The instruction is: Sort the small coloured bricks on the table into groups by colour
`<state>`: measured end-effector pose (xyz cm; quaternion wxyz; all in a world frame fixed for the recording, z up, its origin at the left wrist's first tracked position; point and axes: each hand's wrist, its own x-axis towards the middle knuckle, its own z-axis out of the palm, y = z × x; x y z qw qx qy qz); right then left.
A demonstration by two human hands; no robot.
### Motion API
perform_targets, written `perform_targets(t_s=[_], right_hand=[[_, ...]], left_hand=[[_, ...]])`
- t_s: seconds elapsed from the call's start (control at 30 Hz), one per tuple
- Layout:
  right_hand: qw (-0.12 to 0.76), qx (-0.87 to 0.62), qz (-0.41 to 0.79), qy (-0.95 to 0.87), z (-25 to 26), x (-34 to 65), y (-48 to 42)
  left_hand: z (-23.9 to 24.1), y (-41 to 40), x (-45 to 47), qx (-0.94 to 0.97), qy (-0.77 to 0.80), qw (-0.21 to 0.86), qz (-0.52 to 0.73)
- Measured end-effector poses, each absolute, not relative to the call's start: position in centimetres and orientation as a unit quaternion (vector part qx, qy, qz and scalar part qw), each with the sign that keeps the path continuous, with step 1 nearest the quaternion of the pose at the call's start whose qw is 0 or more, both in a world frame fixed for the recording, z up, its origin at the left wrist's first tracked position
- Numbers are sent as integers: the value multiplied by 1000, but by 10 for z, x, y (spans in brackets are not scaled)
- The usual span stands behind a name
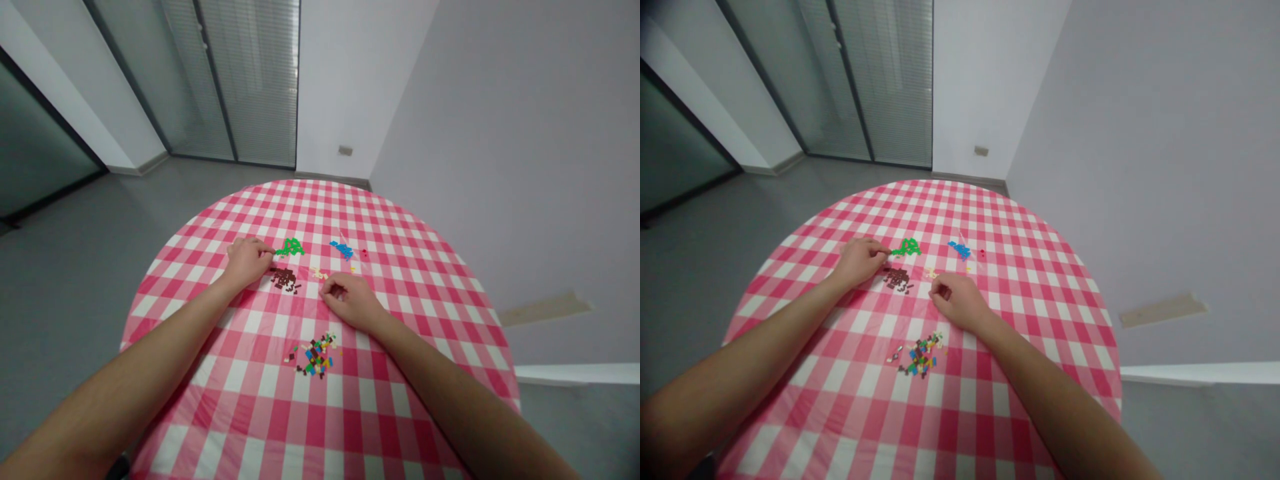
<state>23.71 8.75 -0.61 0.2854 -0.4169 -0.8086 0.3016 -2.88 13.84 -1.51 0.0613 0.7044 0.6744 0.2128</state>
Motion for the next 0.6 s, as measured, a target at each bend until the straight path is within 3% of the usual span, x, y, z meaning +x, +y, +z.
perform_targets(t_s=[0.1, 0.33, 0.6], right_hand=[[241, -405, 317, -823, 1, 241, 88], [34, -313, 382, -869, 22, 258, 84], [-11, -332, 376, -865, 22, 259, 78]], left_hand=[[-15, 138, -28, 705, 673, 73, 212], [-17, 138, -27, 718, 659, 86, 207], [-17, 138, -27, 721, 650, 76, 227]])
